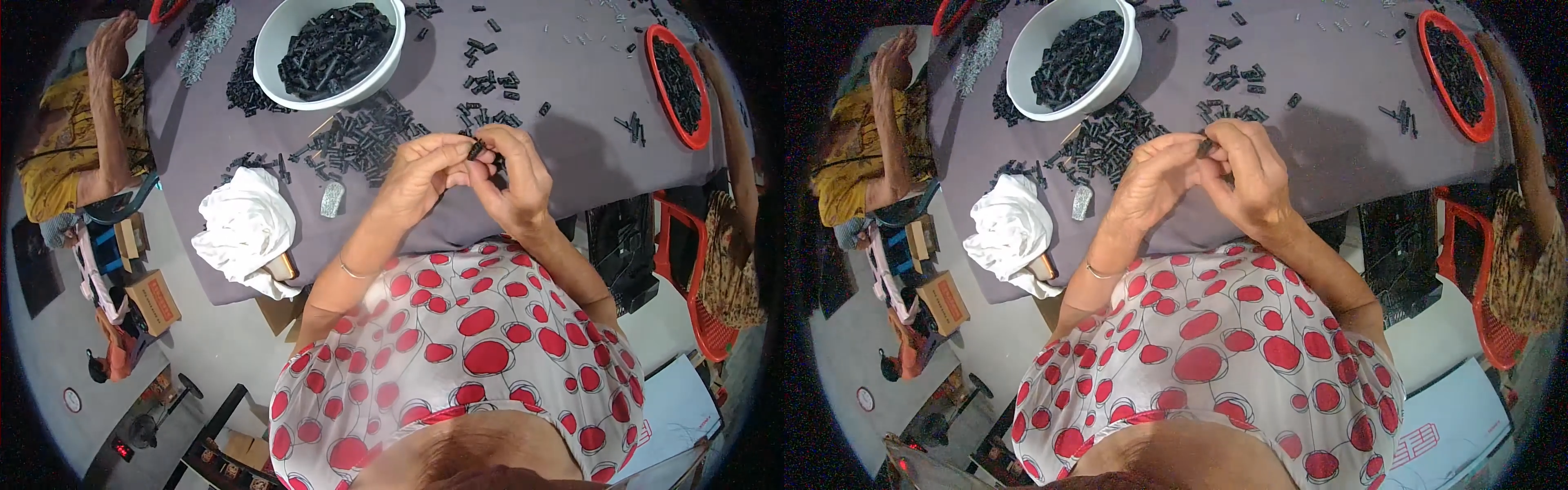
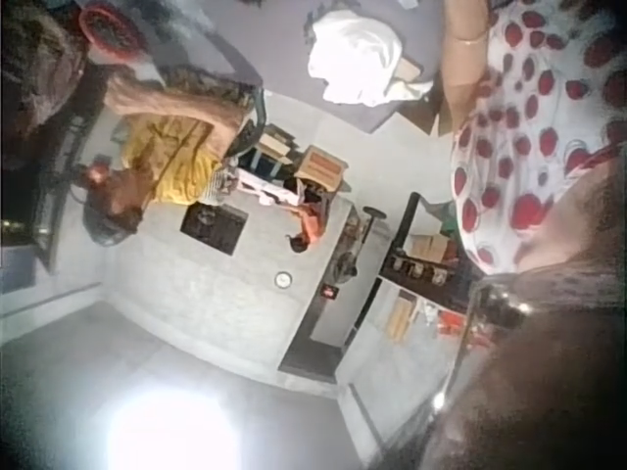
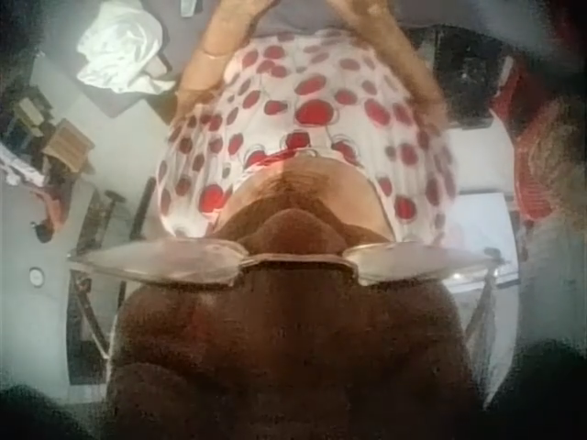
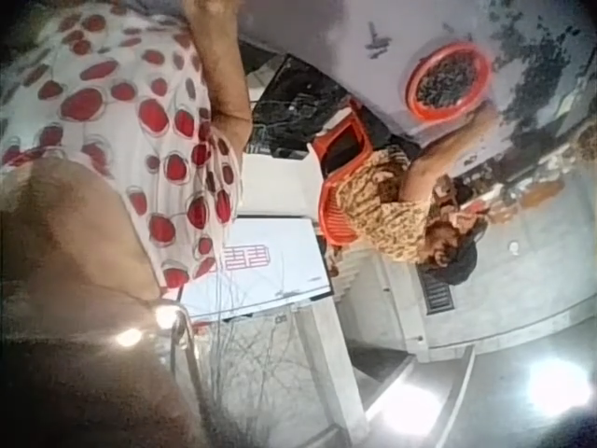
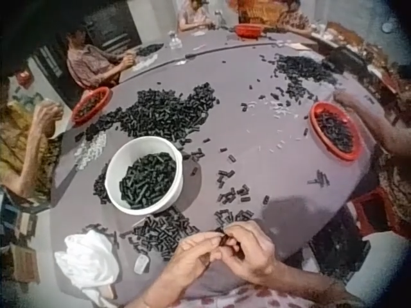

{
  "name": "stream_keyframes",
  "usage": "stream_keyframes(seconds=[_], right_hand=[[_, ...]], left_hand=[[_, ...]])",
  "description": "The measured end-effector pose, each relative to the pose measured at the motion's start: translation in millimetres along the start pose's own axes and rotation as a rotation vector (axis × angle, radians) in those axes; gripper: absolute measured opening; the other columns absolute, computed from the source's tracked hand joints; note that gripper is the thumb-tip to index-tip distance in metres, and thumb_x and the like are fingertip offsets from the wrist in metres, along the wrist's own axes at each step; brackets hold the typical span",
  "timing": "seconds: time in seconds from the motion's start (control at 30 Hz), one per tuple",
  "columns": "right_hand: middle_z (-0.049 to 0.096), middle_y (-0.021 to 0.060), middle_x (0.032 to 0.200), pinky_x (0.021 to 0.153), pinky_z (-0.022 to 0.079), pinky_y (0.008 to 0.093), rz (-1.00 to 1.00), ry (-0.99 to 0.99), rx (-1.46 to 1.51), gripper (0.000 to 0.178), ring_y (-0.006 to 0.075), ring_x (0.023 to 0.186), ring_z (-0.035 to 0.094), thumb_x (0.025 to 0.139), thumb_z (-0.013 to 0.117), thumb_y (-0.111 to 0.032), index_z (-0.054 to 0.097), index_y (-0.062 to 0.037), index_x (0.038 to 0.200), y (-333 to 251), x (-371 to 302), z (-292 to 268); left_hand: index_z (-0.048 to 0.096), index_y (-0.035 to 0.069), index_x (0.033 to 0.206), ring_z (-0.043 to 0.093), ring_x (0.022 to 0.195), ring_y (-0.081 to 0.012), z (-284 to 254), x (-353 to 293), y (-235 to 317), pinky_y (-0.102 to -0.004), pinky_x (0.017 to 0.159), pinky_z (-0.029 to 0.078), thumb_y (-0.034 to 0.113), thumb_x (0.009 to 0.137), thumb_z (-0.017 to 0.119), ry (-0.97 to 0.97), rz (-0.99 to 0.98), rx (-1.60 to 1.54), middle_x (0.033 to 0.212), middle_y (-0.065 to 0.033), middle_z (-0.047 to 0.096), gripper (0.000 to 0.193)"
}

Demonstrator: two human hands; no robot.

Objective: Assembling small black plastic tubes with metal pin inserts at a workbench.

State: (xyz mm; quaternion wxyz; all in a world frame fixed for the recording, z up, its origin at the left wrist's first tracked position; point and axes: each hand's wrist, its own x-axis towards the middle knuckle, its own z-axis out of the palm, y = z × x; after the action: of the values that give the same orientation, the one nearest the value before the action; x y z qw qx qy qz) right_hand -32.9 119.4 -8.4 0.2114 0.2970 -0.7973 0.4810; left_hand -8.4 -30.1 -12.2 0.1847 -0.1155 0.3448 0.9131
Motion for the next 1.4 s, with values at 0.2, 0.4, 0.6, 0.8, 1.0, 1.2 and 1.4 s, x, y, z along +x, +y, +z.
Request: stream_keyframes(seconds=[0.2, 0.4, 0.6, 0.8, 1.0, 1.2, 1.4], right_hand=[[0.059, 0.0126, 0.090, 0.057, 0.048, 0.0278, 0.027, -0.034, 0.055, 0.041, 0.0212, 0.070, 0.056, 0.061, 0.065, 0.012, 0.056, 0.0017, 0.099, -1.3, -0.4, -2.0], [0.059, 0.0142, 0.097, 0.066, 0.049, 0.0340, -0.081, -0.040, 0.028, 0.044, 0.0261, 0.074, 0.058, 0.058, 0.066, 0.008, 0.056, 0.0016, 0.100, 7.6, -5.2, 2.2], [0.059, 0.0148, 0.095, 0.067, 0.050, 0.0353, -0.086, -0.048, -0.081, 0.047, 0.0293, 0.077, 0.059, 0.057, 0.069, 0.003, 0.056, 0.0017, 0.102, 2.4, -1.3, 0.0], [0.055, 0.0072, 0.081, 0.059, 0.049, 0.0336, -0.060, -0.198, -0.264, 0.042, 0.0246, 0.070, 0.056, 0.060, 0.072, -0.007, 0.057, -0.0012, 0.098, -7.1, 2.2, -8.2], [0.051, 0.0048, 0.075, 0.056, 0.049, 0.0339, -0.079, -0.286, -0.383, 0.035, 0.0225, 0.069, 0.057, 0.063, 0.071, -0.015, 0.056, -0.0045, 0.094, -13.8, 6.0, -13.1], [0.050, 0.0047, 0.075, 0.055, 0.049, 0.0349, -0.123, -0.295, -0.420, 0.034, 0.0226, 0.070, 0.057, 0.064, 0.071, -0.018, 0.056, -0.0060, 0.092, -7.0, 0.4, -10.9], [0.050, 0.0043, 0.075, 0.052, 0.047, 0.0350, -0.213, -0.147, -0.349, 0.035, 0.0229, 0.068, 0.056, 0.058, 0.077, -0.018, 0.054, -0.0088, 0.084, 14.0, -9.4, -5.0]], left_hand=[[0.064, -0.005, 0.099, 0.064, 0.080, -0.0161, -0.5, -0.9, -2.4, -0.0267, 0.071, 0.053, 0.010, 0.091, 0.057, -0.049, -0.006, 0.024, 0.093, -0.0131, 0.066, 0.018], [0.064, -0.005, 0.095, 0.063, 0.076, -0.0145, 3.1, -3.7, -3.3, -0.0240, 0.068, 0.051, 0.009, 0.090, 0.057, 0.012, 0.009, 0.083, 0.090, -0.0121, 0.066, 0.017], [0.064, -0.005, 0.095, 0.064, 0.074, -0.0150, 4.9, -4.2, -6.0, -0.0245, 0.067, 0.052, 0.008, 0.089, 0.058, 0.080, 0.064, 0.093, 0.088, -0.0121, 0.066, 0.016], [0.064, -0.004, 0.091, 0.063, 0.073, -0.0143, 5.6, -5.3, -5.9, -0.0238, 0.067, 0.051, 0.009, 0.088, 0.059, 0.091, 0.085, 0.117, 0.084, -0.0109, 0.066, 0.014], [0.064, -0.004, 0.085, 0.062, 0.072, -0.0133, 7.3, -6.0, -5.0, -0.0238, 0.066, 0.052, 0.007, 0.086, 0.058, 0.088, 0.084, 0.191, 0.081, -0.0094, 0.065, 0.012], [0.062, -0.004, 0.086, 0.062, 0.073, -0.0137, 8.9, -6.3, -5.5, -0.0234, 0.066, 0.051, 0.010, 0.087, 0.055, 0.126, 0.093, 0.287, 0.081, -0.0088, 0.064, 0.015], [0.055, 0.000, 0.090, 0.056, 0.070, -0.0103, 3.4, -1.8, -9.7, -0.0220, 0.063, 0.045, 0.022, 0.092, 0.042, 0.111, 0.112, 0.227, 0.084, -0.0059, 0.056, 0.026]])
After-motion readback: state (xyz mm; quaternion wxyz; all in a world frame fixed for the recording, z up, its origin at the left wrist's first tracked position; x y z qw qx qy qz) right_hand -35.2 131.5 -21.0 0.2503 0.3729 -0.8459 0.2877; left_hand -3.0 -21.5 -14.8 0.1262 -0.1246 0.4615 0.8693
